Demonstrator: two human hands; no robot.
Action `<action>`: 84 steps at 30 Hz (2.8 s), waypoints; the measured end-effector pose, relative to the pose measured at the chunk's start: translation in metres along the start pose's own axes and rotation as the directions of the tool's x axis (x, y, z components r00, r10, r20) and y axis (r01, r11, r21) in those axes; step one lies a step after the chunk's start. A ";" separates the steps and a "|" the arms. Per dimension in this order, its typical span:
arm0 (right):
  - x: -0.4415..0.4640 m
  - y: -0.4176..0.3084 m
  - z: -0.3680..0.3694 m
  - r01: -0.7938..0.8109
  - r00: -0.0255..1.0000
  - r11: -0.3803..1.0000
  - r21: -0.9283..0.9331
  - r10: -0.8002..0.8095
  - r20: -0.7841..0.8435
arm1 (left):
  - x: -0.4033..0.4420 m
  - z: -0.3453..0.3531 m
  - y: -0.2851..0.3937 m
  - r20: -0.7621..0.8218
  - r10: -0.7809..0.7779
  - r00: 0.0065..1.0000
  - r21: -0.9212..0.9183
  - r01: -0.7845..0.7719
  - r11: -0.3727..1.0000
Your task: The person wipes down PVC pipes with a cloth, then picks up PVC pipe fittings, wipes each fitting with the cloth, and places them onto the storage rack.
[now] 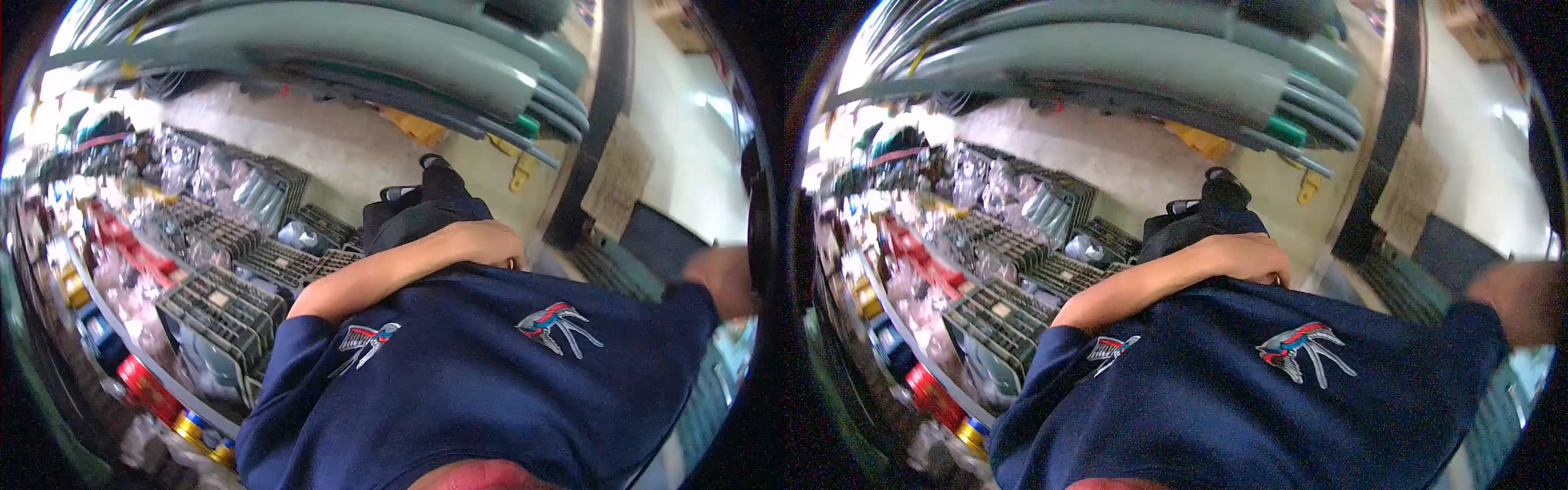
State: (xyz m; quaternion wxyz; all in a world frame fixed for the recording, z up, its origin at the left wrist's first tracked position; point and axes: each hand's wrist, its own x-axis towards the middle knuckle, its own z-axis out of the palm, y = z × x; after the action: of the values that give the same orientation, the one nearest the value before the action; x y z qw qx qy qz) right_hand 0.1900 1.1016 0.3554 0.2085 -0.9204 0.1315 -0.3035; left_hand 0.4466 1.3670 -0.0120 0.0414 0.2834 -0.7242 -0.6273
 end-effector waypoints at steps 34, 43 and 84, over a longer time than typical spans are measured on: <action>-0.184 -0.012 0.366 -0.921 0.288 0.389 0.029 0.626 0.725 | -0.170 0.051 -0.027 -0.849 -0.386 0.361 -0.397 0.048 0.917; -0.135 -0.006 0.389 -0.768 0.433 0.641 0.013 0.503 0.748 | -0.164 0.047 -0.048 -0.840 -0.290 0.458 -0.306 0.040 0.951; -0.053 -0.015 0.420 -0.774 0.301 0.625 0.101 0.224 0.927 | -0.227 0.051 -0.047 -0.823 -0.567 -0.038 -0.533 0.397 0.747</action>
State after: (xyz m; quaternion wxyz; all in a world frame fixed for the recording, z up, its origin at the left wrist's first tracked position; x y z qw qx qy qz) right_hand 0.4081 1.2622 0.0300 0.5805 -0.7430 0.2159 0.2535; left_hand 0.6314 1.5149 0.0004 0.2852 0.8409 -0.3326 -0.3176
